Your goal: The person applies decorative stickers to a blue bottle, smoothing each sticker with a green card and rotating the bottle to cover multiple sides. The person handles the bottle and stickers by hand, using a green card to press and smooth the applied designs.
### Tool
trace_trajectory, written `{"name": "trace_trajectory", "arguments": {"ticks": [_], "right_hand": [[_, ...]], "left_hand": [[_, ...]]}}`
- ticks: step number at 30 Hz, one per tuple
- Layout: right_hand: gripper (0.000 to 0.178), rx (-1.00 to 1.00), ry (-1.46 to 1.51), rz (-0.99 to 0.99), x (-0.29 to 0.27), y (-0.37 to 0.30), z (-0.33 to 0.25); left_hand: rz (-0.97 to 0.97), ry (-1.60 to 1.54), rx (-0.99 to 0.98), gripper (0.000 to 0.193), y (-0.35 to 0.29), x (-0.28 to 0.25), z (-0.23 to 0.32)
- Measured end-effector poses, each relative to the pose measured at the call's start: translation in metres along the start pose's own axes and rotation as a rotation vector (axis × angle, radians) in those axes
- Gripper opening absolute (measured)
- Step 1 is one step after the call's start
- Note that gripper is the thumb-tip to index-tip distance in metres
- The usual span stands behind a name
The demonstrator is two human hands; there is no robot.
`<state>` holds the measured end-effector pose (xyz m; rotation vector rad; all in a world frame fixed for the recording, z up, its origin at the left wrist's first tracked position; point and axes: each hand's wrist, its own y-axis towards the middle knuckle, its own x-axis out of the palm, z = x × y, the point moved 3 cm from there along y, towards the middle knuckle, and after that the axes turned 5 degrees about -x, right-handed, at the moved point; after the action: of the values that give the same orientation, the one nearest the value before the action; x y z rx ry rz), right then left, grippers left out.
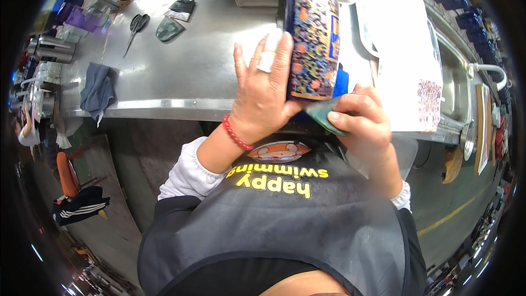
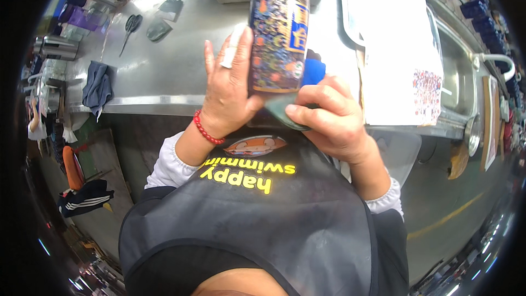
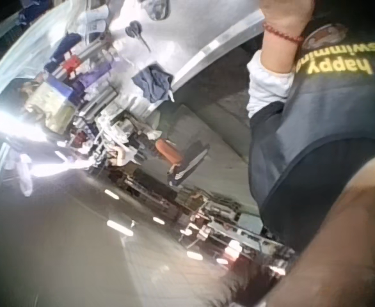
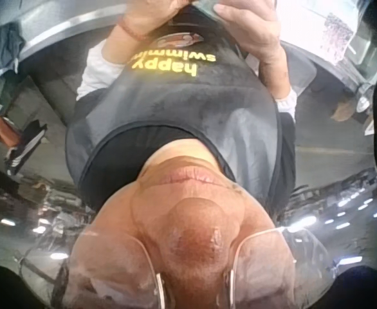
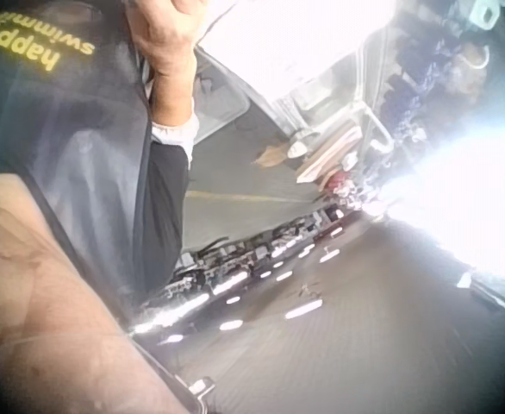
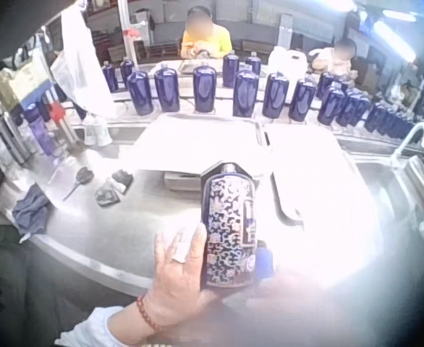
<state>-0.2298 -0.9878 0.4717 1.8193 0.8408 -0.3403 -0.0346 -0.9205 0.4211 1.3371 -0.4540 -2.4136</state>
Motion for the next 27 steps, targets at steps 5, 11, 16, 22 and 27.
{"name": "trace_trajectory", "arguments": {"ticks": [5, 11, 16, 22, 27], "right_hand": [[0.035, 0.056, -0.16, 0.077, -0.009, 0.001, 0.006], [0.034, 0.041, -0.04, -0.035, -0.009, -0.017, 0.0], [0.034, 0.124, -0.114, 0.083, -0.004, -0.023, 0.012], [0.03, 0.058, -0.113, 0.066, 0.002, -0.029, 0.004], [0.032, 0.11, 0.055, 0.19, -0.015, -0.016, 0.016]], "left_hand": [[-0.083, -0.014, -0.017, 0.118, -0.006, 0.009, -0.018], [-0.151, -0.097, -0.027, 0.118, -0.005, 0.01, -0.019], [-0.229, -0.475, -0.138, 0.107, -0.001, 0.006, -0.024], [-0.188, -0.492, -0.14, 0.097, 0.002, 0.011, -0.019], [-0.205, -0.548, -0.144, 0.098, 0.001, 0.013, -0.02]]}}
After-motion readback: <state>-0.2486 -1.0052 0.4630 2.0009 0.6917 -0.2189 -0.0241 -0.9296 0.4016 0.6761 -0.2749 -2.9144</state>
